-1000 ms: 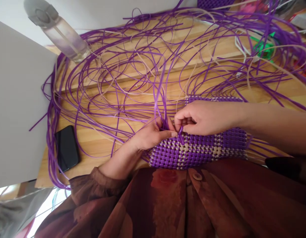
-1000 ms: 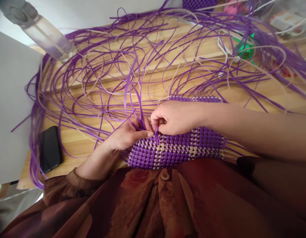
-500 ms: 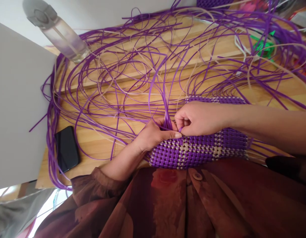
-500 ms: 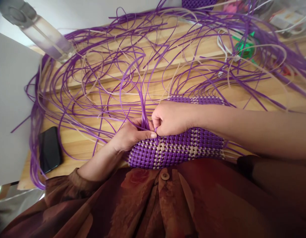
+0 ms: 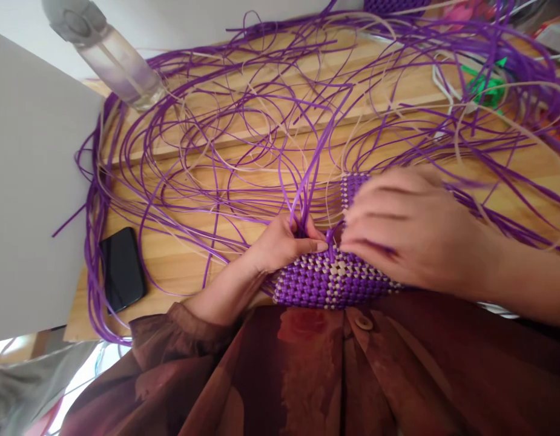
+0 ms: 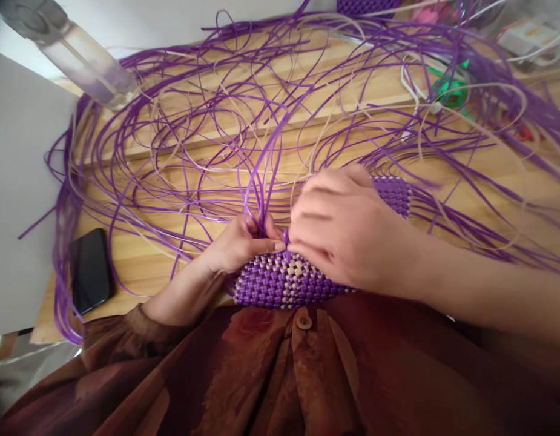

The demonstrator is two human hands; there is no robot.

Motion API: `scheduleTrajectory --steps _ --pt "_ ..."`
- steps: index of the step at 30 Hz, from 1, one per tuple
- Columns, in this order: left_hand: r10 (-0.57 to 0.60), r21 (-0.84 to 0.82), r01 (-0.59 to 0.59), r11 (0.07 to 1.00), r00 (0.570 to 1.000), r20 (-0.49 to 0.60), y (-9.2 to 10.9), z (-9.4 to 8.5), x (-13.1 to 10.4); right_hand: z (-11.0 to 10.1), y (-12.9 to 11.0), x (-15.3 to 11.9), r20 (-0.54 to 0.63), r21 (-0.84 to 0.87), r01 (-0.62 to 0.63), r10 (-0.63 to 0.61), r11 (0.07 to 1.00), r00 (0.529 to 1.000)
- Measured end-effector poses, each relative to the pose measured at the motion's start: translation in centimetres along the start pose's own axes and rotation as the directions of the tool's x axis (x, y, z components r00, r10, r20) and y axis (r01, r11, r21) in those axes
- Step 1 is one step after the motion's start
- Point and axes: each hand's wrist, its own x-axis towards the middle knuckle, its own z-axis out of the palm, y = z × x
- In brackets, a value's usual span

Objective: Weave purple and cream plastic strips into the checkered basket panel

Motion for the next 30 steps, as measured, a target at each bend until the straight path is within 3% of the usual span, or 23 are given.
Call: scheduleTrajectory --steps 2,4,10,15,18,21,25,30 --pt "-0.039 -0.036 0.038 0.999 0.999 -0.016 0.0 0.1 0.0 0.5 -1.0 -2.0 -0.019 -0.059 0.098 -0.099 0.993 0.995" --pt "-0.056 -0.050 0.054 0.997 0.998 -0.032 0.1 0.3 -0.1 1.5 -1.6 -3.1 -0.028 -0.051 0.099 -0.101 0.994 0.995" --pt "-0.080 -0.076 0.077 0.994 0.996 -0.039 0.0 0.4 -0.1 4.7 -1.5 -2.8 -0.200 -0.040 0.038 -0.045 0.999 0.979" --pt "-0.060 -0.045 0.058 0.997 0.997 -0.039 -0.3 0.3 -0.1 4.8 -2.1 -1.9 -0.224 0.146 -0.064 0.096 0.987 0.970" --pt "-0.012 -0.026 0.011 1.000 1.000 -0.019 -0.3 0.2 -0.1 3.4 -3.1 -2.1 -0.115 0.320 -0.124 0.168 0.939 0.979" --pt "0.025 0.024 -0.025 0.999 1.000 -0.005 -0.2 0.1 -0.2 2.1 -3.9 -2.7 0.023 0.405 -0.143 0.146 0.903 0.989" --pt "0.037 0.101 -0.034 0.994 0.999 -0.026 0.0 0.2 -0.4 1.9 -4.0 -3.4 0.005 0.469 -0.128 0.143 0.874 0.990" --pt "0.073 0.136 -0.068 0.988 0.997 -0.029 0.1 0.4 -0.7 2.0 -4.1 -3.6 0.232 0.568 -0.364 0.281 0.738 0.931"
